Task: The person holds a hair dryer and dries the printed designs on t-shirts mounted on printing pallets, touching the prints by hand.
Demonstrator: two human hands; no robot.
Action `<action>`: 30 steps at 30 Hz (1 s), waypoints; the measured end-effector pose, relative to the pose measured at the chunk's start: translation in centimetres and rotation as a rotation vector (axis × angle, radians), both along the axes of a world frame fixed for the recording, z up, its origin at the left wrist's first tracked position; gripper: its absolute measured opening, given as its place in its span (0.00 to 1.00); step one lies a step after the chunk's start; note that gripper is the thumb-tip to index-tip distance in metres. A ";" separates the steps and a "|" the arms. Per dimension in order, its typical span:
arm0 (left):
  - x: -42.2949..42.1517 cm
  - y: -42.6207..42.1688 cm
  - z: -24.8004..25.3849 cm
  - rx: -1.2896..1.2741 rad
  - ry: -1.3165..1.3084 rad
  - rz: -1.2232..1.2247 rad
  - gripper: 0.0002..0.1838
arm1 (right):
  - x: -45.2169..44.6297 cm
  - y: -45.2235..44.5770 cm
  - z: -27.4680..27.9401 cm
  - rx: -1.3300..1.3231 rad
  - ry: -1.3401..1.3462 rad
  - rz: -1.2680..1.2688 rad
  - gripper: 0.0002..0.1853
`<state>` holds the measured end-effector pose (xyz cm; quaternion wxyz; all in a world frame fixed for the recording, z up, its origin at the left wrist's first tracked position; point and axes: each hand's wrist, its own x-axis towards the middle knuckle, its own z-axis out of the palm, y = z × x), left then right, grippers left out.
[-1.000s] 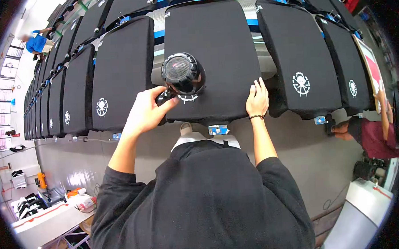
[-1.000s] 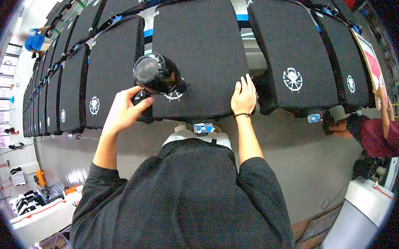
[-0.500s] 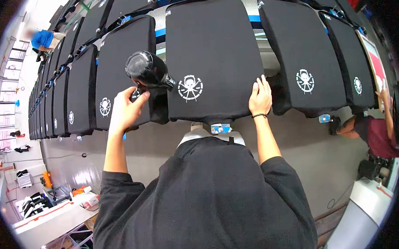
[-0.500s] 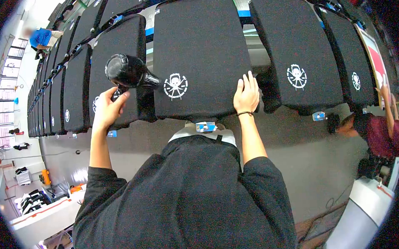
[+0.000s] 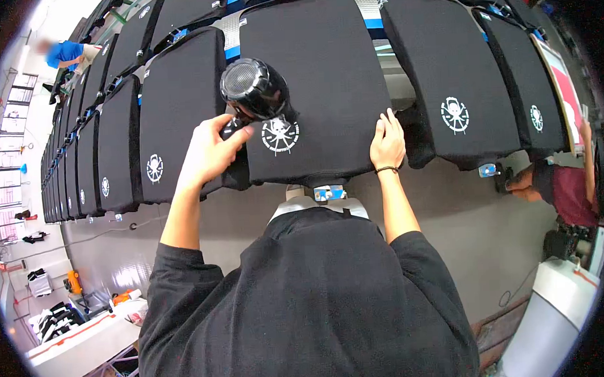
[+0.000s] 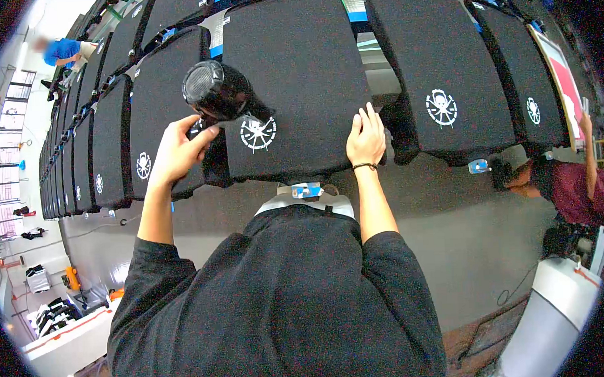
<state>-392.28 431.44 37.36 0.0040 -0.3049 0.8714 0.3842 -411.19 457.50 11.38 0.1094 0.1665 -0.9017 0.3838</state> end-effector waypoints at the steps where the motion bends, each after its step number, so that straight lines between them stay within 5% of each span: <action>1: 0.4 0.2 -0.1 -0.003 -0.017 -0.016 0.19 | -0.1 0.0 0.1 0.000 0.003 0.001 0.21; 13: 6.3 -0.1 1.4 -0.062 -0.096 0.123 0.21 | 0.2 0.1 0.6 0.056 0.007 0.016 0.21; 30: 0.2 -1.6 -1.0 0.008 -0.002 0.080 0.16 | 0.2 0.1 0.7 0.029 0.014 0.000 0.20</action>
